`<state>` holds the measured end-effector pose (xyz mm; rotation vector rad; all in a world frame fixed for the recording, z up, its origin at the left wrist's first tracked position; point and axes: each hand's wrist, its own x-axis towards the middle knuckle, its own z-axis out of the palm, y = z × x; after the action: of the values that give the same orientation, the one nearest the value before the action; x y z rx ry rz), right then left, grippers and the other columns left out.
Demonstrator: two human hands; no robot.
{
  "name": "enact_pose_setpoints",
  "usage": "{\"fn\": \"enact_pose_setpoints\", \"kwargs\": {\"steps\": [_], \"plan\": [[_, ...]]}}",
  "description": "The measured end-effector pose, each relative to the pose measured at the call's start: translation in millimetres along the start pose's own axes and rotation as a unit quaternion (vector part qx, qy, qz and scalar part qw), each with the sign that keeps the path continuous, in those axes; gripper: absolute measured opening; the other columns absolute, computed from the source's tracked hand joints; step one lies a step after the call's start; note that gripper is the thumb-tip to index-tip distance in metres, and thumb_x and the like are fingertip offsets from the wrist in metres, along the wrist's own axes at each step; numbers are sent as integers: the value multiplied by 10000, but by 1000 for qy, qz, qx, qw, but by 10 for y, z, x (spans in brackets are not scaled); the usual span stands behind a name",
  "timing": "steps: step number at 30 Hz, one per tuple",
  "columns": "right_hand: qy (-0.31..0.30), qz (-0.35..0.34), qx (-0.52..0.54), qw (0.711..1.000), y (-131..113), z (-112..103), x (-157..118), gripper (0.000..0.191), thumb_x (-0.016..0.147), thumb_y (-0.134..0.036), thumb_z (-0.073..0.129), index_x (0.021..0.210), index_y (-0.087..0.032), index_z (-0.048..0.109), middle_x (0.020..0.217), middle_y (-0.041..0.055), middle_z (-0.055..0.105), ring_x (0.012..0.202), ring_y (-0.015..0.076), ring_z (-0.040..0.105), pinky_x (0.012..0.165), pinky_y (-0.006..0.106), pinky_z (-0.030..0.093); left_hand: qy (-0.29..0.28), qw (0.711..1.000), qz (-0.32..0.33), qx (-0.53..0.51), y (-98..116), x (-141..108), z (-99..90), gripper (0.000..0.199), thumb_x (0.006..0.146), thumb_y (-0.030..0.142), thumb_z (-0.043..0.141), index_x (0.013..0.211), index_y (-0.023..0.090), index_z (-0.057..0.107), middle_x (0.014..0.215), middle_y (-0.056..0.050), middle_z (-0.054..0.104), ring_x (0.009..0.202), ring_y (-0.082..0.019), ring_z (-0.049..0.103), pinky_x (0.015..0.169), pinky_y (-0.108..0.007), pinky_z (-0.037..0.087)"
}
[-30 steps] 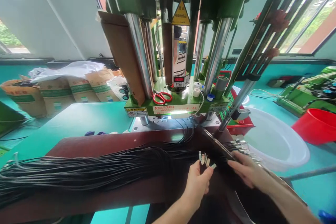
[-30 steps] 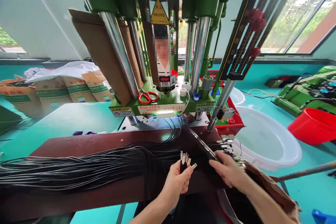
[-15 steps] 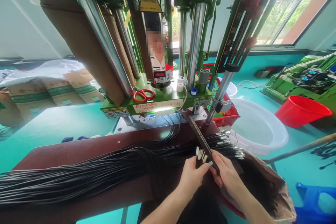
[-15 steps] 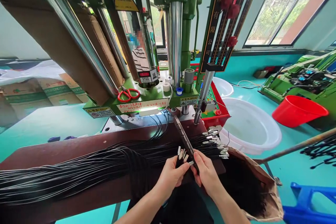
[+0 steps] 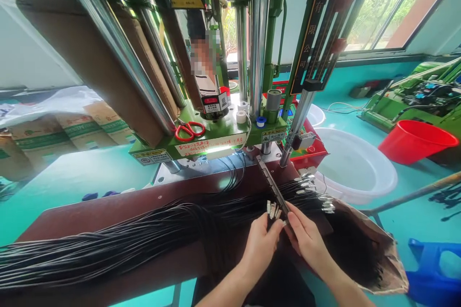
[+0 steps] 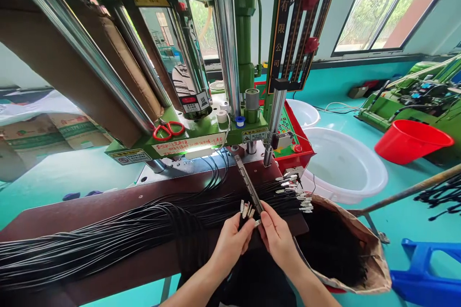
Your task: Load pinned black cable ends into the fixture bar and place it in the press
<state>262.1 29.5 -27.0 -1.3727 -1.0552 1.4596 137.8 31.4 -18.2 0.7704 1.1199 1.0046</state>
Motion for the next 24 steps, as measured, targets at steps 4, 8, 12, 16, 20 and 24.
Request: {"fn": "enact_pose_setpoints", "kwargs": {"steps": [4,8,12,16,20,24], "plan": [[3,16,39,999,-48,-28,-8,548,808,-528,499,1282,-269,403,551,-57,449,390,40,308,324,140,214,20,999,29,6,97,16,-32,361,706,502,575,722,146,517,451,91,347,359,-30,293,351,-171,219],[3,10,38,999,-42,-65,-4,606,798,-549,497,1310,-245,381,486,-77,418,326,24,270,296,137,217,-10,999,-34,-8,134,55,-15,371,671,487,618,821,186,462,424,132,278,326,-16,188,318,-153,111],[-16,21,26,999,-24,-78,15,653,780,-579,500,1316,-226,383,467,-75,413,331,30,285,293,133,232,-28,999,-42,11,114,67,14,347,669,469,625,708,193,418,385,134,274,308,-11,181,312,-157,114],[-27,30,18,999,-44,-79,18,645,784,-578,493,1315,-227,391,451,-76,399,332,31,274,294,133,219,-24,999,-35,18,85,69,10,348,665,460,634,691,189,417,388,128,294,307,-11,203,319,-162,118],[-29,26,17,999,-75,-84,5,616,792,-556,501,1302,-221,418,457,-76,391,333,23,255,298,133,199,-13,999,-33,30,80,82,4,353,658,467,636,678,189,419,386,127,287,309,-13,202,315,-164,131],[-46,30,23,998,-42,-109,20,636,788,-561,503,1309,-209,409,470,-72,398,341,27,261,298,136,205,-12,999,-35,40,83,87,-11,313,674,428,624,680,186,425,399,122,303,319,-16,219,319,-162,148]]}}
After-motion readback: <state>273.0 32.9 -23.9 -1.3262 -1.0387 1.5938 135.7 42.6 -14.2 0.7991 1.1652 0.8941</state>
